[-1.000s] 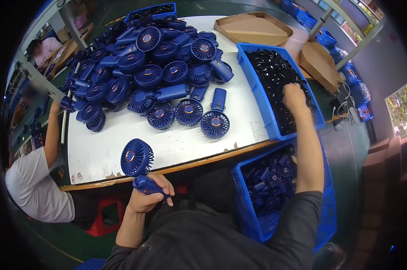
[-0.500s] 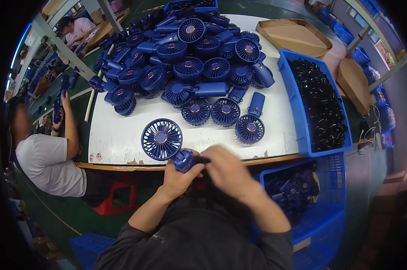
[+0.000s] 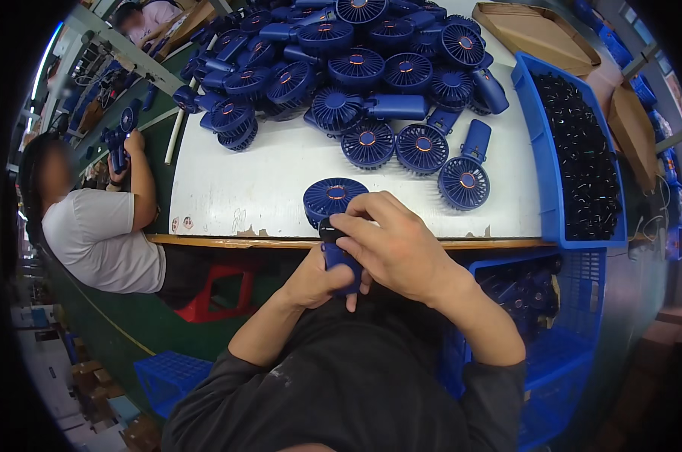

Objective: Assembling small blue portable handheld fans at a factory workbench by attaching components.

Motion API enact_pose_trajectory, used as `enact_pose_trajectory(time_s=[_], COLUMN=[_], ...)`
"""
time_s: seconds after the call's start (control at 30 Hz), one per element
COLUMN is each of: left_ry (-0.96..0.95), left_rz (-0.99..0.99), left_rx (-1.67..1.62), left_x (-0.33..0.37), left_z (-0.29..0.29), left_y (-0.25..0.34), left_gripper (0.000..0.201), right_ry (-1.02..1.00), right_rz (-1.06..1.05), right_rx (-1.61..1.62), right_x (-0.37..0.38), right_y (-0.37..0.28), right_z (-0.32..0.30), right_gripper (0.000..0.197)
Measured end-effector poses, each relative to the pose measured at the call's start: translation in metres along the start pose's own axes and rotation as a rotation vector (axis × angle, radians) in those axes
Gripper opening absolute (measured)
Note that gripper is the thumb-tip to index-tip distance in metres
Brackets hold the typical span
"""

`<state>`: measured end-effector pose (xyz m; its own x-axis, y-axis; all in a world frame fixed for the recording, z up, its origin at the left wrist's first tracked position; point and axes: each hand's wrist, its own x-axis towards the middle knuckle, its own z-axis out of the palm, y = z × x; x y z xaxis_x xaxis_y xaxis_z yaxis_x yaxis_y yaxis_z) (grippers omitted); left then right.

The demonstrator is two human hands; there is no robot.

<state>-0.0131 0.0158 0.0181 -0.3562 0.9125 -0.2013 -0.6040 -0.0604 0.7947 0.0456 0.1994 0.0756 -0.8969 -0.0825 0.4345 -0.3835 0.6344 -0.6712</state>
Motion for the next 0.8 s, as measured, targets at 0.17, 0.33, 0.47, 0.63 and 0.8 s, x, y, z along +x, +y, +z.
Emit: enact_pose_trajectory(time_s=[0.17,0.33,0.47,0.63,0.8], left_ry=[0.228,0.328,0.233,0.809,1.184], left_rz=[0.126,0.165,0.537,0.821,0.545], left_rx=[-0.383,-0.426,0.929,1.497,1.02], left_x=[0.005,0.006,0.013,0.022,0.01], left_z=[0.015,0.011,0.027,-0.063,-0.192], left_y=[0.0,-0.018,0.004,0.097,0.152], left_gripper=[0.052,0.042,0.096,0.096,0.094], right_ry=[-0.046,0.048,0.289,0.794,0.874], right_rz=[0.019,0.139,0.358,0.605,1.127], right_rx=[-0.223,-0.292,0.337,0.701,-0.211], right_x=[-0.003,-0.026,-0.057,-0.153,-0.381], right_y=[-0.016,-0.025,-0.008,-0.002,0.125], right_z=[0.012,0.049,0.066,0.037,0.002], right_gripper=[0.046,0.069,0.052,0.058,0.059])
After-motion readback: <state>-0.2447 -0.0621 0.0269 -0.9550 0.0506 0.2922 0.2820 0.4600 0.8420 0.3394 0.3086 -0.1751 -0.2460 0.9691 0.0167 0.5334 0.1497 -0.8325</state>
